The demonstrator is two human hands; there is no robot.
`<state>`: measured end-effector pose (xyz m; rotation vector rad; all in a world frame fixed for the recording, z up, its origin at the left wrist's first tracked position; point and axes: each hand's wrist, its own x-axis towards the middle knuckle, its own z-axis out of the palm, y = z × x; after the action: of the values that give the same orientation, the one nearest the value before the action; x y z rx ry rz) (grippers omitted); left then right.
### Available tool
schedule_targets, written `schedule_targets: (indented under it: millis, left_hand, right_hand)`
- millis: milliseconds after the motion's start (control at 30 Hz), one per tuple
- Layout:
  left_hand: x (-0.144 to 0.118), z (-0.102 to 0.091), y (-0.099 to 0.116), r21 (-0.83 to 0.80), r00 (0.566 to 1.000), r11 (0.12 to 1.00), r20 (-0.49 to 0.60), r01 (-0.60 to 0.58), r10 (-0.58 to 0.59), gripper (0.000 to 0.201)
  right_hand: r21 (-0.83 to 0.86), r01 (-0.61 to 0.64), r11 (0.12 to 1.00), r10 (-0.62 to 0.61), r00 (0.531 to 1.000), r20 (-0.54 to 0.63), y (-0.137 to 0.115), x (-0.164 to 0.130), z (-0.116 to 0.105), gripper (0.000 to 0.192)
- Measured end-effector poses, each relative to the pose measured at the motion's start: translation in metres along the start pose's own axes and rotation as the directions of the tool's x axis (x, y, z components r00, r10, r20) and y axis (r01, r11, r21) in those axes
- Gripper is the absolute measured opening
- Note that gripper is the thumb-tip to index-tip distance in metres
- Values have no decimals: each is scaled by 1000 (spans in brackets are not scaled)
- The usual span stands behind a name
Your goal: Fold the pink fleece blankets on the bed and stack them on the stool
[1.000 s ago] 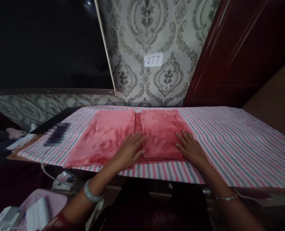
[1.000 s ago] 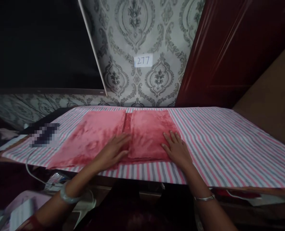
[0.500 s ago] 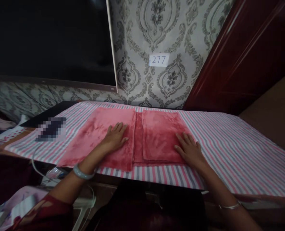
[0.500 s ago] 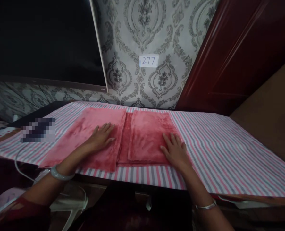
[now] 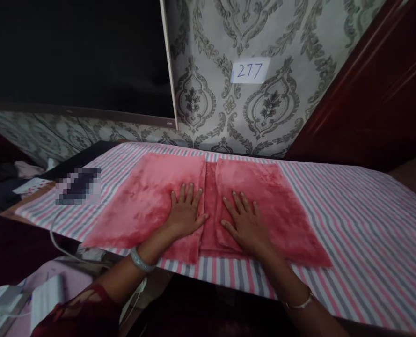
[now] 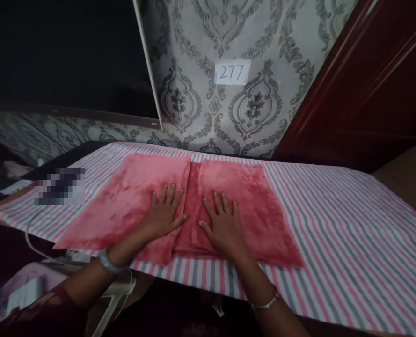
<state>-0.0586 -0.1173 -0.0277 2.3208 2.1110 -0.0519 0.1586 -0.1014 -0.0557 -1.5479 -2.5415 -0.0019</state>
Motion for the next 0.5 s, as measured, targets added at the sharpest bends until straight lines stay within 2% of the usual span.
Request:
schedule_targets:
  millis: [167,267,333,500]
  left_hand:
    - [-7,-5,0,-73,1000,997,-25,-6,5,86]
    - [-11,-2,-1,-160,999,986,-32,-45,40,90]
    - [-12,1,-3,-201,998,978,-36,-56,50,92]
    - [-15,6,-5,-250,997,966,-56,-60,47,92]
  right_hand:
    - [47,56,997,-54,997,-46,15,1,-2,64]
    - [57,97,994,-85,978,-190,24,17,-6,63]
    - [26,100,995,-90,963,-254,22,30,-3,65]
    - [-72,109,991,-118,982,-144,0,36,32,65]
